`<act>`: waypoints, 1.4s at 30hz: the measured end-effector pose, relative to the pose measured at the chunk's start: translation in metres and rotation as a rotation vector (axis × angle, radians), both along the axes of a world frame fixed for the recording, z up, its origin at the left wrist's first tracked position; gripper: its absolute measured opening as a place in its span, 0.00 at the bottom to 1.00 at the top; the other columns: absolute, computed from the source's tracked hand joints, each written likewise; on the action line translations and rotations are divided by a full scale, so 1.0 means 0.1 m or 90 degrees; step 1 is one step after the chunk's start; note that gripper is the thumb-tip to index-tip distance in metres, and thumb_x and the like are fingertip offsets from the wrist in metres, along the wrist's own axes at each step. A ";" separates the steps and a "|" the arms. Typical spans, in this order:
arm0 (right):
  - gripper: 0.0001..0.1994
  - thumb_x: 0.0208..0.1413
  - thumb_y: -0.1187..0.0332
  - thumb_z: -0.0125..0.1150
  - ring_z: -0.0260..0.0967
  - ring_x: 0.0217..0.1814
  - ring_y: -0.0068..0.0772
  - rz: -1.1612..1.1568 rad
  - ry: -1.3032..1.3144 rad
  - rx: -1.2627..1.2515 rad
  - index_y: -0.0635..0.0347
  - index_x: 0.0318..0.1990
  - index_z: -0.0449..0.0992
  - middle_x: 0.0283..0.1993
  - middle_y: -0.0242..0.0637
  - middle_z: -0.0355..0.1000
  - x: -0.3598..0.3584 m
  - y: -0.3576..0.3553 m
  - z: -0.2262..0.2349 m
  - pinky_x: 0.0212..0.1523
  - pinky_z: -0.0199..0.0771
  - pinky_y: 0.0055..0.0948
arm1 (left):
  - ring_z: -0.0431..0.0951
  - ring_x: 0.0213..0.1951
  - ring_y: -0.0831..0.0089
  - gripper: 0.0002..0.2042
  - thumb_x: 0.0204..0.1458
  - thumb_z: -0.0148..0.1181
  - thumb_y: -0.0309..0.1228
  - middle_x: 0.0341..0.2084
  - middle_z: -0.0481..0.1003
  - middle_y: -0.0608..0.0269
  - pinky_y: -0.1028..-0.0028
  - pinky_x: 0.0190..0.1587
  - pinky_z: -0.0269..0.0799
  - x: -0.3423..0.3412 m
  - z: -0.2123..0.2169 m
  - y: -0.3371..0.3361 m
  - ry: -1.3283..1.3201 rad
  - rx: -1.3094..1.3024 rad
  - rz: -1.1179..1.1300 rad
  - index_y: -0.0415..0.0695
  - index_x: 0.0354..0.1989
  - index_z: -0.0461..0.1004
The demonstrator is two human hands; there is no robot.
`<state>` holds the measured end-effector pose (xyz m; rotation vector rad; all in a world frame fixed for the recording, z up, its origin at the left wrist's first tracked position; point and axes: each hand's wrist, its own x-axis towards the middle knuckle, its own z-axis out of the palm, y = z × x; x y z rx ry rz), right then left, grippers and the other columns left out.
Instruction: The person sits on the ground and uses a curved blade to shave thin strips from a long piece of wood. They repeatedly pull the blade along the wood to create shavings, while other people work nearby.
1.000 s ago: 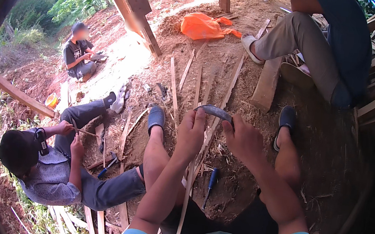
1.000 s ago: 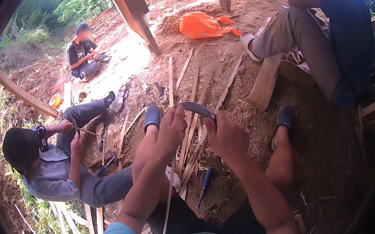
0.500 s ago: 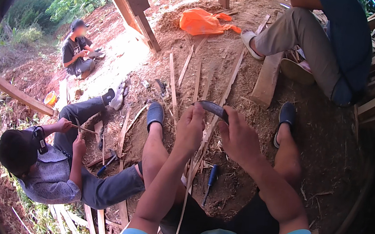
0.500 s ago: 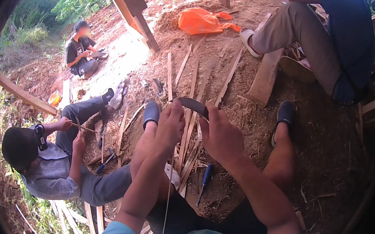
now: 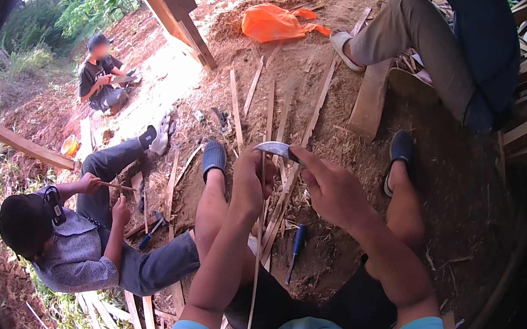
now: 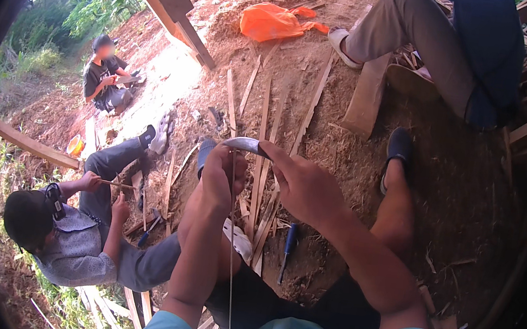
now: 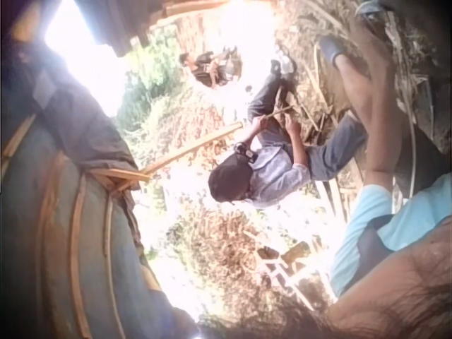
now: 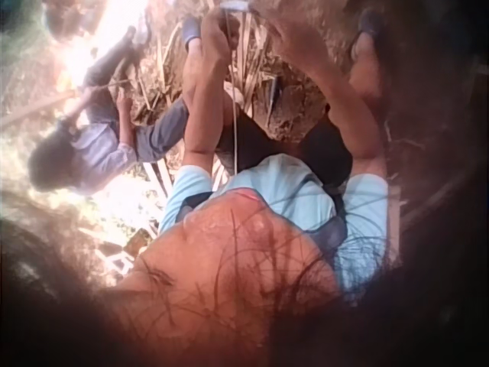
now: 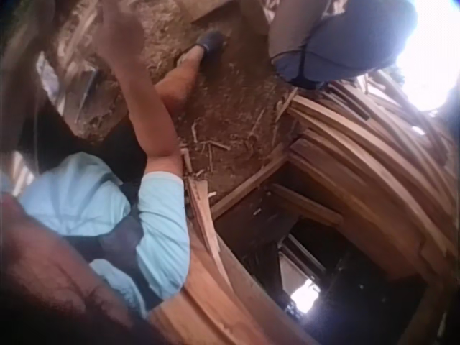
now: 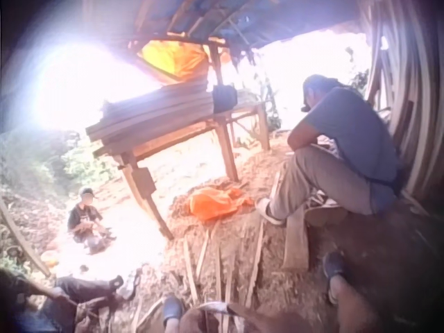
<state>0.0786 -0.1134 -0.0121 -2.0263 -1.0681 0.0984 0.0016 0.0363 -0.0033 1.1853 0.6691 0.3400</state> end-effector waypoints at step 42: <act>0.19 0.59 0.69 0.53 0.70 0.28 0.44 -0.134 -0.022 0.121 0.44 0.58 0.71 0.28 0.42 0.69 0.35 -0.06 -0.04 0.30 0.69 0.40 | 0.58 0.13 0.84 0.19 0.64 0.36 0.42 0.14 0.62 0.71 0.82 0.15 0.52 -0.10 0.11 -0.11 -0.001 -0.042 -0.124 0.41 0.38 0.71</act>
